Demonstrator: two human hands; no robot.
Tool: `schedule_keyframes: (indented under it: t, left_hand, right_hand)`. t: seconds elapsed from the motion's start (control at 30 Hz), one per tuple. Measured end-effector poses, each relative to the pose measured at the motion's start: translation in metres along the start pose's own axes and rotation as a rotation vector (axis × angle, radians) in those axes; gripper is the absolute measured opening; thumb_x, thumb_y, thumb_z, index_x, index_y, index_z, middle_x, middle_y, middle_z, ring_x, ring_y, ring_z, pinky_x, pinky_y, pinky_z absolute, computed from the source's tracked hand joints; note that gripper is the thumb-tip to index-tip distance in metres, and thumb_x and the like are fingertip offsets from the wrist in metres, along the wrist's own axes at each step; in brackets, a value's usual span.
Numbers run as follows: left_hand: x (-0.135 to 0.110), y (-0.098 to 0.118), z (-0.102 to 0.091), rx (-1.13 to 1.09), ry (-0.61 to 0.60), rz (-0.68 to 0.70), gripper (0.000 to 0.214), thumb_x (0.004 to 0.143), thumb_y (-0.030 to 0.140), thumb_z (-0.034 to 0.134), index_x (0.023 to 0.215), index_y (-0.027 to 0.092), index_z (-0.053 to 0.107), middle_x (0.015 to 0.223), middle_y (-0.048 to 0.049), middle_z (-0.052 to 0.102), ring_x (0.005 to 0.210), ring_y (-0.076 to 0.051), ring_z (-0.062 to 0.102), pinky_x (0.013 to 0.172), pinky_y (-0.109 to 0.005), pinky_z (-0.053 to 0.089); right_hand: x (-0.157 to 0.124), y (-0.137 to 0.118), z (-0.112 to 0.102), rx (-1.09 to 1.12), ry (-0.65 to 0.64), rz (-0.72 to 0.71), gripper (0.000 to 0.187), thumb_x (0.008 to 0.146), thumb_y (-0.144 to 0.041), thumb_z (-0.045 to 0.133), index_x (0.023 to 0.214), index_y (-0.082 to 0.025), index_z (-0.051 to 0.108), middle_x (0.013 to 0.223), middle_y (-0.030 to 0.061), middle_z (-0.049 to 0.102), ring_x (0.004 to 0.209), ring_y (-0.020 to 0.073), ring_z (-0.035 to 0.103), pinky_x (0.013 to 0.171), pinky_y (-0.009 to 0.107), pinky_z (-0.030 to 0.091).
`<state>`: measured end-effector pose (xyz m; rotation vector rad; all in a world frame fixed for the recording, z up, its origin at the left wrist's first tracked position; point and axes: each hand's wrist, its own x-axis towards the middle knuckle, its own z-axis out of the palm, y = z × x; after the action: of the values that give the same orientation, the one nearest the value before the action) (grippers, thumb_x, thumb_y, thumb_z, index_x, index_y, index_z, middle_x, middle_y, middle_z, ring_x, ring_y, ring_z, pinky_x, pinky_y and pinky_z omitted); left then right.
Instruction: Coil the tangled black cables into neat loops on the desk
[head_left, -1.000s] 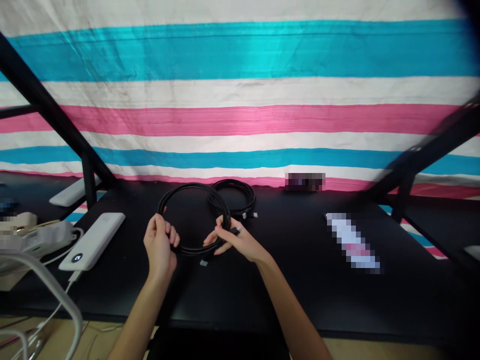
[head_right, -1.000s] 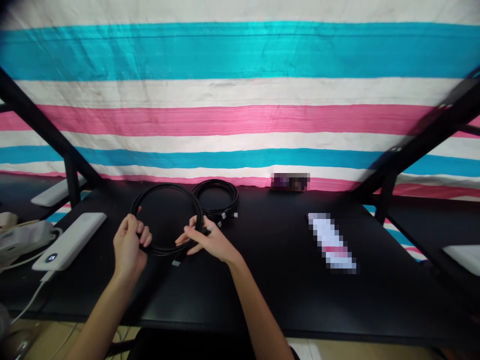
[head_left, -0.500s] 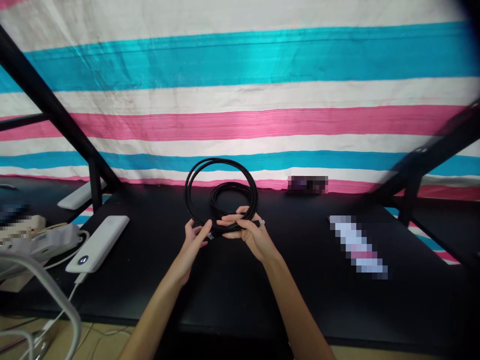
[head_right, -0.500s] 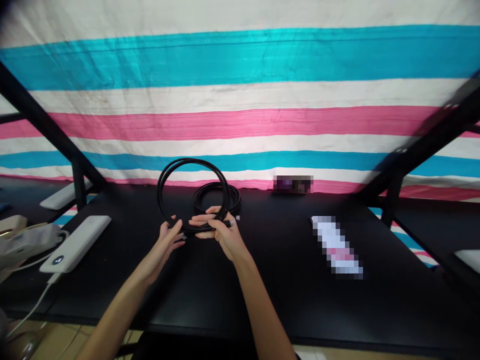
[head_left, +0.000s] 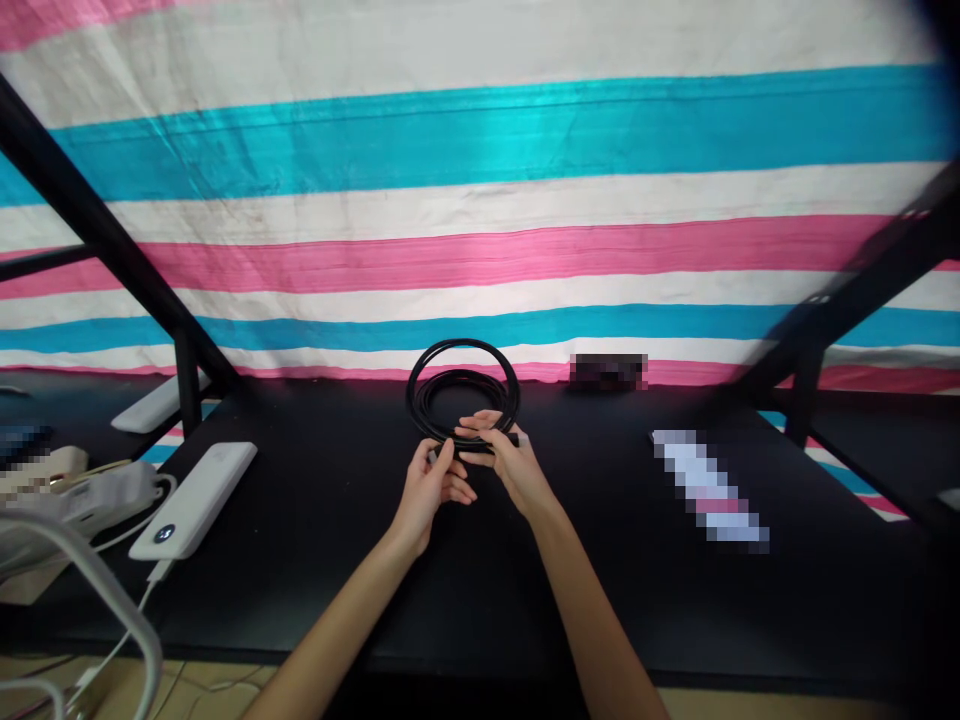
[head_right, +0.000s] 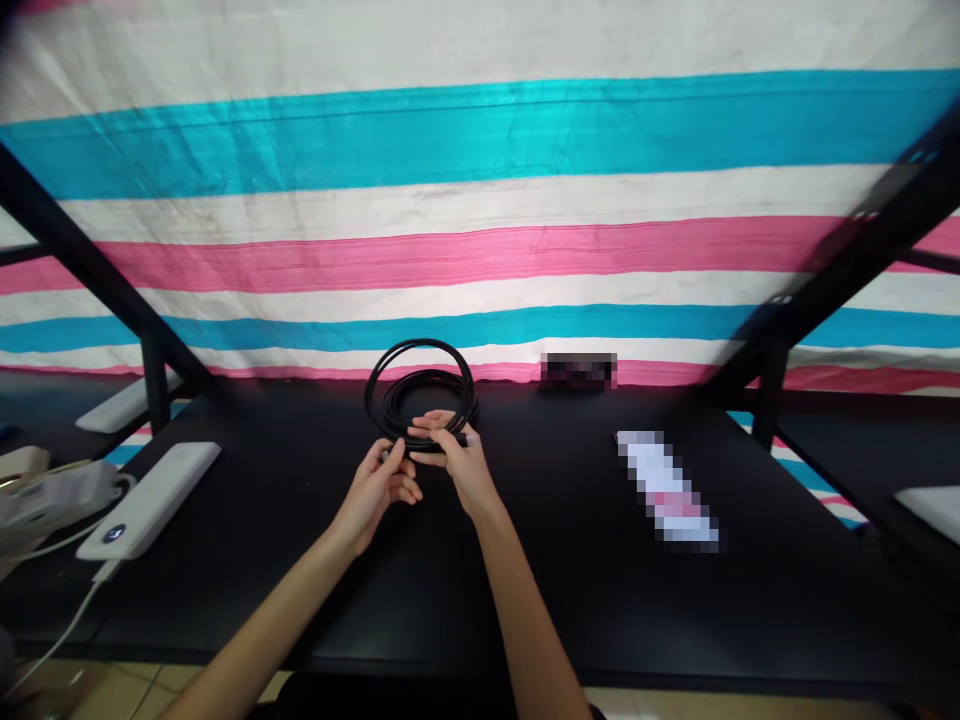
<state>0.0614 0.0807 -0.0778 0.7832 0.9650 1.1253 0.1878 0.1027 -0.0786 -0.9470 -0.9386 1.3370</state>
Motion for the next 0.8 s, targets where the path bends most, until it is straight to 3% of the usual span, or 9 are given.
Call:
schedule_keyframes:
  t: [0.13,0.27,0.37,0.43,0.53,0.67,0.8]
  left_hand:
    - [0.013,-0.004,-0.004,-0.04,0.034,-0.053,0.034,0.075,0.041,0.071,0.082,0.018,0.046,0.057,0.0038,0.058,0.043,-0.01,0.06,0.043,-0.016,0.046]
    - [0.018,-0.006,-0.008,-0.072,0.063,-0.083,0.031,0.076,0.036,0.072,0.078,0.017,0.047,0.056,0.0038,0.056,0.042,-0.008,0.057,0.043,-0.015,0.045]
    - [0.021,-0.005,-0.011,-0.08,0.095,-0.083,0.028,0.078,0.033,0.07,0.075,0.017,0.048,0.054,0.0052,0.053,0.041,-0.007,0.056,0.041,-0.014,0.044]
    - [0.025,-0.004,-0.014,-0.079,0.115,-0.08,0.026,0.081,0.029,0.068,0.072,0.017,0.047,0.053,0.0052,0.052,0.04,-0.006,0.055,0.04,-0.013,0.043]
    - [0.029,-0.001,-0.017,-0.073,0.132,-0.062,0.021,0.083,0.021,0.065,0.072,0.015,0.048,0.057,0.0038,0.055,0.041,-0.005,0.056,0.042,-0.013,0.045]
    - [0.031,0.004,-0.018,-0.057,0.131,0.001,0.01,0.086,0.015,0.058,0.095,0.016,0.053,0.062,0.0039,0.058,0.043,-0.006,0.057,0.043,-0.014,0.045]
    - [0.033,0.004,-0.023,-0.021,0.13,0.016,0.036,0.084,0.014,0.058,0.118,0.018,0.047,0.072,0.0004,0.064,0.047,-0.009,0.062,0.046,-0.017,0.048]
  right_hand:
    - [0.006,0.007,-0.005,-0.263,0.169,-0.102,0.027,0.067,-0.034,0.068,0.088,-0.017,0.069,0.089,0.0043,0.067,0.074,0.0161,0.064,0.055,0.026,0.057]
    - [0.01,0.014,-0.011,-0.359,0.254,-0.14,0.035,0.065,-0.034,0.071,0.095,-0.016,0.071,0.088,0.0052,0.067,0.068,0.0143,0.061,0.052,0.023,0.052]
    - [0.013,0.02,-0.014,-0.367,0.303,-0.106,0.049,0.06,-0.037,0.077,0.103,-0.015,0.068,0.072,0.0011,0.065,0.058,0.0127,0.058,0.047,0.021,0.047]
    - [0.016,0.024,-0.015,-0.342,0.311,-0.059,0.053,0.06,-0.043,0.077,0.102,-0.014,0.065,0.057,-0.0046,0.056,0.042,0.0095,0.049,0.036,0.02,0.039]
    - [0.018,0.026,-0.014,-0.318,0.28,-0.029,0.044,0.065,-0.052,0.072,0.085,-0.014,0.061,0.049,-0.0086,0.047,0.031,0.0053,0.035,0.028,0.019,0.029]
    - [0.018,0.023,-0.017,-0.339,0.258,-0.062,0.043,0.069,-0.056,0.066,0.077,-0.014,0.062,0.05,-0.007,0.05,0.031,0.004,0.034,0.029,0.018,0.027]
    - [0.02,0.021,-0.026,-0.396,0.317,-0.113,0.061,0.069,-0.054,0.064,0.111,-0.01,0.063,0.049,-0.0074,0.053,0.033,0.0062,0.037,0.033,0.02,0.03]
